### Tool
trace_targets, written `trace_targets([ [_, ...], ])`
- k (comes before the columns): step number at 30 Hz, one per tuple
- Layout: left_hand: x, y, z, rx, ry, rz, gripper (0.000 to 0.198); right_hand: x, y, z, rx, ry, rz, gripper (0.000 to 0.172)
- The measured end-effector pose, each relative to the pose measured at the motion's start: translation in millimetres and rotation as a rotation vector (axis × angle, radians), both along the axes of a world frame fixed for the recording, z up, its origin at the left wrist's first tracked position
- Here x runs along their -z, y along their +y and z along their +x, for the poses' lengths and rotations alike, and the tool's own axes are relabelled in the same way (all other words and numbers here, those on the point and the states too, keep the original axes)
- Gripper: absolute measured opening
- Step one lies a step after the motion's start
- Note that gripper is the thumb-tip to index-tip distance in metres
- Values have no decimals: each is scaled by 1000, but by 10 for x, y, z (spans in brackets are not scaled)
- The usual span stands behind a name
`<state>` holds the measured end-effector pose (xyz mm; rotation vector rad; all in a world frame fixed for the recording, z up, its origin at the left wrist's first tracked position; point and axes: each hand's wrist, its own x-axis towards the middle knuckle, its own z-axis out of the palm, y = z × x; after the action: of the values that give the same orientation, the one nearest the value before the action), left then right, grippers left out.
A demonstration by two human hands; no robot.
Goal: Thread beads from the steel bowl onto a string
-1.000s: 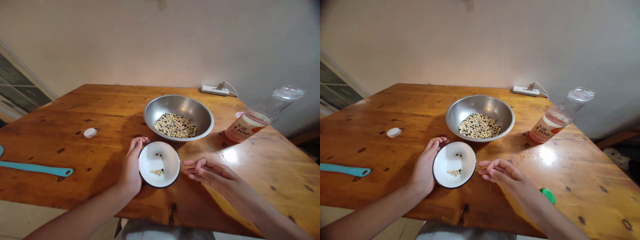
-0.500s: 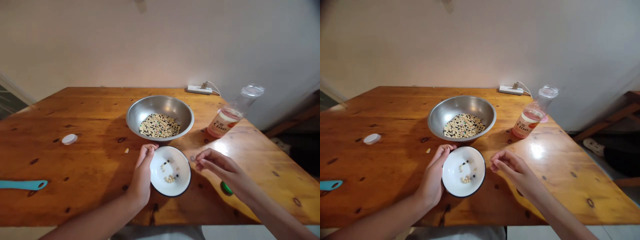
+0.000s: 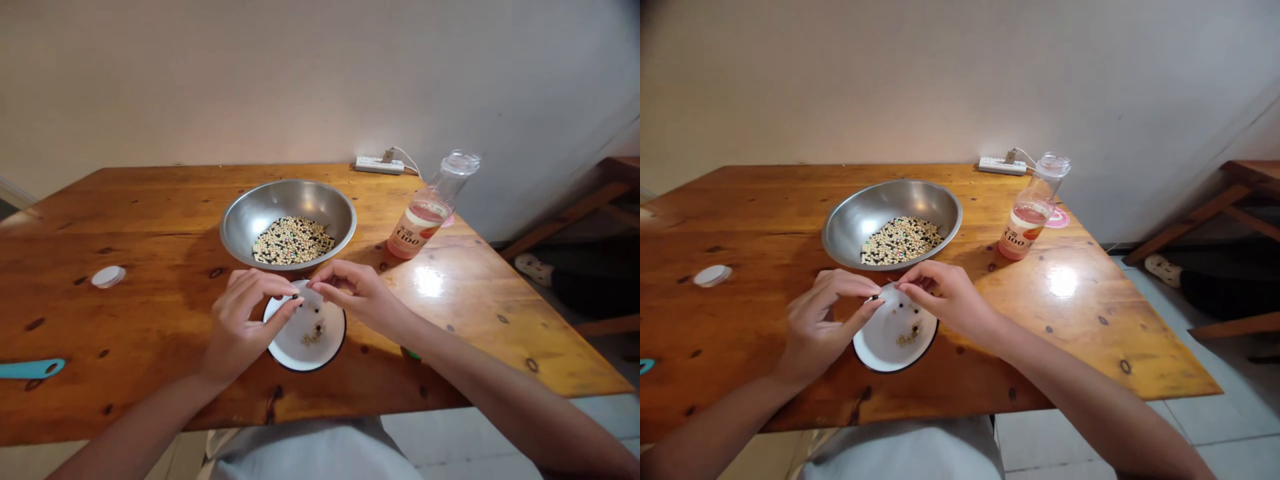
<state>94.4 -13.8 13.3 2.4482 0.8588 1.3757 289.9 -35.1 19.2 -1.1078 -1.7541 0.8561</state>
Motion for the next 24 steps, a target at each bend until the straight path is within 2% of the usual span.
trace_targets([
  [2,17,27,28,-6,-1,1,10,78,3,3,77,-13,73,11],
  [4,59,39,34,13,8,-22,9,138,-15,7,95,-37,165,9],
  [8,150,36,25,66,8,-86,8,200,-61,-18,46,-152,314,6],
  [14,218,24,29,1,-63,-257,5,264,-90,-67,48,-301,420,7],
  [19,264,32,17,0,-129,-386,8,253,-99,-79,45,-322,403,6],
  [24,330,67,20,14,-169,-426,10,186,-105,-134,29,-327,372,9],
])
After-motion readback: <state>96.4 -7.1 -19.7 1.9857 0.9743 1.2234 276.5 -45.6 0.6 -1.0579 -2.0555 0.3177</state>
